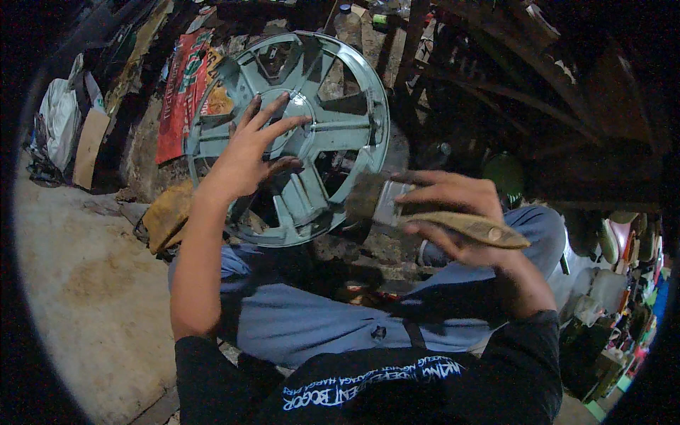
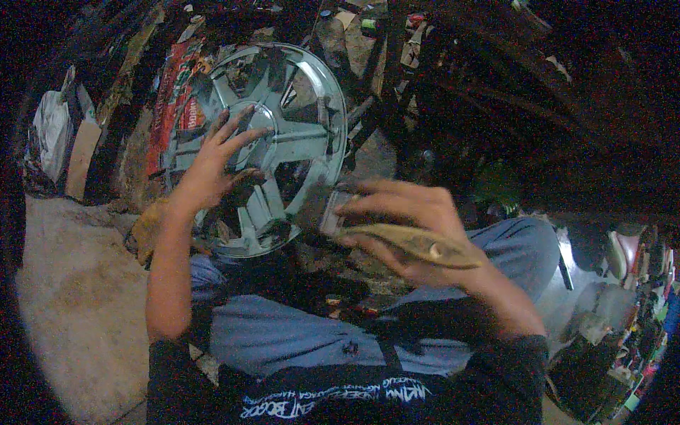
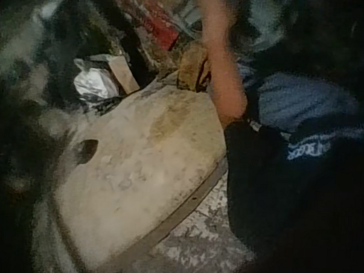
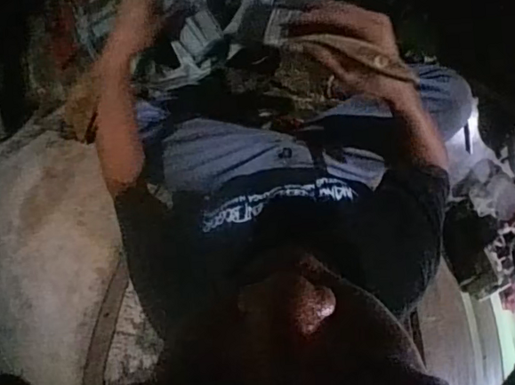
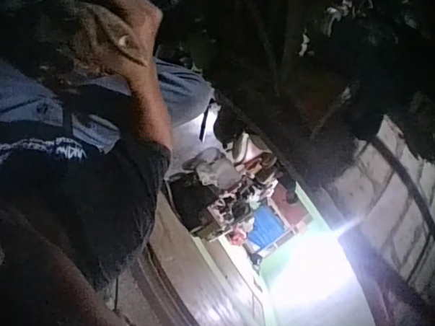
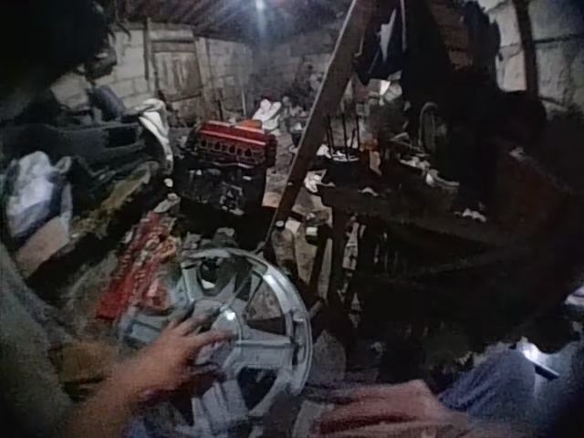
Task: The person sits on the floor and paints a metal wheel rim with a brush. They repeatedly dip the brush into a bottle to apply a light-colored coating to the spokes and center of the rim.
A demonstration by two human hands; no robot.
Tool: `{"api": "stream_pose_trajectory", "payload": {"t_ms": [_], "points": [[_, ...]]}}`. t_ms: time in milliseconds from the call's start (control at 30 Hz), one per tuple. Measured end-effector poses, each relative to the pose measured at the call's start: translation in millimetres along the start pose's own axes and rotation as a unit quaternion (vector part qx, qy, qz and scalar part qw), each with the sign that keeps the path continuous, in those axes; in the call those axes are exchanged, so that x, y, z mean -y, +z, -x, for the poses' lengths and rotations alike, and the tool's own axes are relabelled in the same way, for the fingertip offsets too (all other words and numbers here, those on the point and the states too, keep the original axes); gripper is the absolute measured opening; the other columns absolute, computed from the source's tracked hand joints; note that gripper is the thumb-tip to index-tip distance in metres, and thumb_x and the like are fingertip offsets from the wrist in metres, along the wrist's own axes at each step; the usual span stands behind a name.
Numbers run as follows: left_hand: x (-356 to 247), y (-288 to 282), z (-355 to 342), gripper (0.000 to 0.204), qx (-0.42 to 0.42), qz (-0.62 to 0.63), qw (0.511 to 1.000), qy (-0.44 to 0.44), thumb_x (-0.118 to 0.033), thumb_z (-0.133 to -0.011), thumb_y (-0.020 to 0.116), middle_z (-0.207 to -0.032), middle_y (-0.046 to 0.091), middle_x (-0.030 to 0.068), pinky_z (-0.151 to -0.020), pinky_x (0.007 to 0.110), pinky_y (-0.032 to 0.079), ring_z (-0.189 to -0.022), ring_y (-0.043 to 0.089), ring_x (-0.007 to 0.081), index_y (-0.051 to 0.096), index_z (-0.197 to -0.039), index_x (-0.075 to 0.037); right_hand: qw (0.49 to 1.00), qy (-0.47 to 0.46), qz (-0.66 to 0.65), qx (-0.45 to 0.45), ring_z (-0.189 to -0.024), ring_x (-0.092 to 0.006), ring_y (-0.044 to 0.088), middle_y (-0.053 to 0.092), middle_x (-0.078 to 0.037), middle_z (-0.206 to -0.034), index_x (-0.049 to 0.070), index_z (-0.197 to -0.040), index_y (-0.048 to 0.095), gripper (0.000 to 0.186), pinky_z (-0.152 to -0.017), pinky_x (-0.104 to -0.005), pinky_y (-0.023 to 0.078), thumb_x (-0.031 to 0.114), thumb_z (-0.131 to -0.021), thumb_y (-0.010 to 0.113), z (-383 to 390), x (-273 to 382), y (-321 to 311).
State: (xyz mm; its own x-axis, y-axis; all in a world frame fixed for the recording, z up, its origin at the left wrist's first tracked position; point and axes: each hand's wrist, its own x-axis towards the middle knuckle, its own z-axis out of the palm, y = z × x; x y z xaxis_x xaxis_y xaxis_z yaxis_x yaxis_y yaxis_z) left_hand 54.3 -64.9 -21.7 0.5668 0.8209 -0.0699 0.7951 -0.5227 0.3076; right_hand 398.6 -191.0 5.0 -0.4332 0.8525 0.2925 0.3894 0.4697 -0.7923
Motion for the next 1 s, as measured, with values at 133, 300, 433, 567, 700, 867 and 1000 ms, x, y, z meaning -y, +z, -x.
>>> {"api": "stream_pose_trajectory", "payload": {"t_ms": [133,300,433,567,700,867,1000], "points": [[-11.6,-15.2,-1.4,0.085,0.077,-0.076,0.994,-0.027,-0.004,-0.082,0.079,-0.174,0.018,-0.0103,-0.117,0.082,0.016,-0.161,0.013,0.0361,0.049,-0.153,-0.041,0.999,-0.017,0.040,-0.019,-0.111,-0.0358,0.073,0.075,-0.019,-0.115,0.006,-0.112,0.077,0.032,-0.093,-0.0395,0.058,0.010,-0.080,0.084,-4.2,-11.0,-12.5],[-6.6,-14.6,-1.7,0.094,0.067,-0.028,0.997,-0.007,0.004,-0.080,0.074,-0.173,0.021,-0.0108,-0.119,0.080,0.014,-0.161,0.013,0.0378,0.045,-0.155,-0.043,1.000,0.027,0.004,0.001,-0.114,-0.0357,0.072,0.072,-0.020,-0.125,0.008,-0.112,0.078,0.032,-0.092,-0.0388,0.058,0.011,-0.081,0.085,-0.3,-8.3,1.7],[0.5,-9.2,-4.0,0.091,0.050,0.007,0.999,0.018,0.002,-0.080,0.075,-0.173,0.023,-0.0106,-0.121,0.077,0.013,-0.160,0.013,0.0395,0.048,-0.154,-0.044,1.000,-0.005,-0.011,0.012,-0.114,-0.0379,0.071,0.071,-0.020,-0.127,0.009,-0.111,0.078,0.030,-0.094,-0.0406,0.058,0.011,-0.082,0.084,-3.5,-5.6,11.5],[1.4,-6.5,-8.1,0.084,0.061,-0.033,0.997,0.023,-0.006,-0.081,0.080,-0.173,0.023,-0.0098,-0.120,0.079,0.011,-0.160,0.011,0.0419,0.053,-0.150,-0.044,0.991,-0.078,0.107,-0.019,-0.111,-0.0363,0.072,0.072,-0.019,-0.124,0.011,-0.110,0.079,0.025,-0.091,-0.0394,0.059,0.008,-0.085,0.078,-5.5,-36.3,7.7],[7.0,1.4,-6.0,0.079,0.042,0.035,0.998,0.031,-0.014,-0.080,0.083,-0.173,0.024,-0.0086,-0.117,0.082,0.008,-0.160,0.008,0.0429,0.056,-0.148,-0.044,0.979,0.010,0.150,-0.136,-0.108,-0.0325,0.074,0.072,-0.017,-0.125,0.013,-0.111,0.079,0.028,-0.090,-0.0361,0.060,0.007,-0.084,0.079,-15.4,-24.3,8.7],[6.2,-3.5,-8.4,0.076,0.059,0.010,0.997,0.045,-0.020,-0.080,0.084,-0.173,0.023,-0.0080,-0.116,0.083,0.007,-0.161,0.006,0.0412,0.057,-0.146,-0.046,0.954,0.024,0.158,-0.254,-0.105,-0.0303,0.076,0.072,-0.018,-0.128,0.013,-0.113,0.079,0.035,-0.088,-0.0345,0.061,0.003,-0.079,0.082,-18.8,-30.2,10.8],[-2.2,-10.7,-9.3,0.070,0.074,-0.055,0.995,0.035,-0.022,-0.083,0.081,-0.173,0.025,-0.0053,-0.118,0.081,0.007,-0.161,0.008,0.0404,0.059,-0.146,-0.043,0.974,0.021,0.149,-0.171,-0.112,-0.0310,0.073,0.069,-0.019,-0.134,0.011,-0.111,0.079,0.030,-0.091,-0.0350,0.059,0.004,-0.082,0.082,-13.8,-38.4,15.6]]}}
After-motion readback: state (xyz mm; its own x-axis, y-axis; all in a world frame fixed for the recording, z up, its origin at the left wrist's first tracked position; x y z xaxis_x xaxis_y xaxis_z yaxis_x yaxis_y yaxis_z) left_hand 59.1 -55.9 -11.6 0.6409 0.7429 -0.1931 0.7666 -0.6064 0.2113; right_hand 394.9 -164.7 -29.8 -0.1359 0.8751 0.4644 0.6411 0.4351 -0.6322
